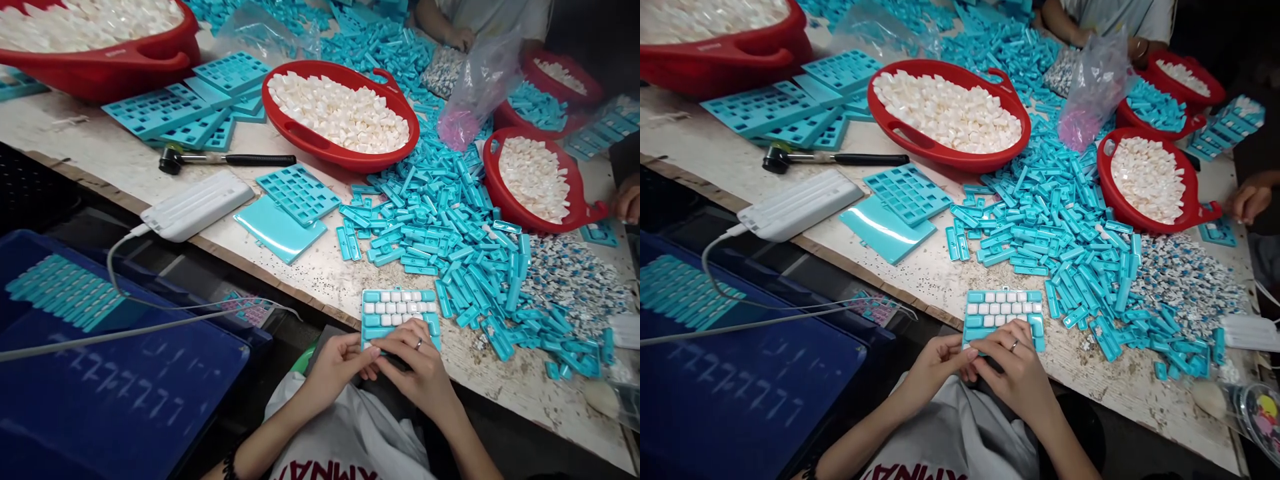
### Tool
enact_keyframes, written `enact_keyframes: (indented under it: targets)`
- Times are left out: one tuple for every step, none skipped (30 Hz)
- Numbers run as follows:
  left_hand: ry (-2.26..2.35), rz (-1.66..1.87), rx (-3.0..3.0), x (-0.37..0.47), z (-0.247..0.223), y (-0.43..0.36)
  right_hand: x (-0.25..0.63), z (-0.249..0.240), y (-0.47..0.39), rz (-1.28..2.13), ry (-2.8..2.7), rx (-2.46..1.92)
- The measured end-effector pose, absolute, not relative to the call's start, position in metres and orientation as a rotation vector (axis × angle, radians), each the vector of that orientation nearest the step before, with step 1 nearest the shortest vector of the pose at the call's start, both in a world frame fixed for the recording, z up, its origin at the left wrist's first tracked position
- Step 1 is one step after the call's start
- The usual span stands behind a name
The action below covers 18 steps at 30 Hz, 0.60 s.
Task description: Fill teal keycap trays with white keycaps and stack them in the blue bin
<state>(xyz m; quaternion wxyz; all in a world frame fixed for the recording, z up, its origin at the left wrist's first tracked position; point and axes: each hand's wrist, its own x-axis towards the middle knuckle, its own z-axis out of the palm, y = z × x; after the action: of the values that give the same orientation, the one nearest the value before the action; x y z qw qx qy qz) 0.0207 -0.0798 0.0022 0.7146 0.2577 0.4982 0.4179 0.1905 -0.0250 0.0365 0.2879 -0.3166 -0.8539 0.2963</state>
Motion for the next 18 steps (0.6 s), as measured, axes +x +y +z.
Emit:
enact_keyframes:
  targets:
    - [1.102, 0.934, 0.565, 0.021, 0.001, -0.08, 0.19, 0.036, -0.025, 0.792, -2.265, -0.846]
    - [1.1, 0.94, 0.559, 0.022, 0.0, -0.08, 0.19, 0.035, -0.025, 0.795, -2.252, -0.847]
    - [1.096, 0.944, 0.553, 0.023, 0.0, -0.081, 0.19, 0.035, -0.025, 0.8, -2.242, -0.85]
    - [1.096, 0.95, 0.546, 0.023, -0.001, -0.081, 0.19, 0.035, -0.025, 0.804, -2.238, -0.851]
    - [1.099, 0.957, 0.539, 0.024, -0.001, -0.081, 0.19, 0.035, -0.025, 0.809, -2.237, -0.85]
    - [1.104, 0.966, 0.534, 0.025, -0.001, -0.082, 0.19, 0.036, -0.025, 0.814, -2.236, -0.851]
    - [1.112, 0.978, 0.528, 0.026, 0.0, -0.082, 0.19, 0.036, -0.025, 0.82, -2.237, -0.851]
    - [1.121, 0.993, 0.521, 0.027, 0.0, -0.083, 0.19, 0.037, -0.024, 0.827, -2.236, -0.852]
    - [1.133, 1.008, 0.515, 0.028, 0.0, -0.084, 0.19, 0.037, -0.024, 0.831, -2.235, -0.854]
    - [1.147, 1.021, 0.51, 0.03, 0.0, -0.085, 0.189, 0.037, -0.024, 0.834, -2.233, -0.856]
    - [1.163, 1.031, 0.51, 0.031, 0.0, -0.085, 0.189, 0.037, -0.024, 0.835, -2.231, -0.858]
    - [1.181, 1.04, 0.512, 0.033, 0.0, -0.086, 0.189, 0.037, -0.025, 0.835, -2.231, -0.863]
    - [1.201, 1.048, 0.516, 0.034, 0.0, -0.086, 0.189, 0.037, -0.025, 0.833, -2.235, -0.871]
    - [1.221, 1.057, 0.519, 0.035, 0.0, -0.086, 0.188, 0.037, -0.025, 0.832, -2.238, -0.881]
    - [1.237, 1.062, 0.522, 0.035, 0.0, -0.086, 0.188, 0.037, -0.026, 0.831, -2.239, -0.89]
    - [1.249, 1.06, 0.528, 0.035, 0.0, -0.085, 0.187, 0.037, -0.026, 0.834, -2.236, -0.901]
    - [1.257, 1.049, 0.536, 0.034, 0.0, -0.085, 0.187, 0.037, -0.027, 0.84, -2.231, -0.907]
    - [1.262, 1.032, 0.546, 0.033, 0.001, -0.085, 0.187, 0.037, -0.027, 0.846, -2.225, -0.91]
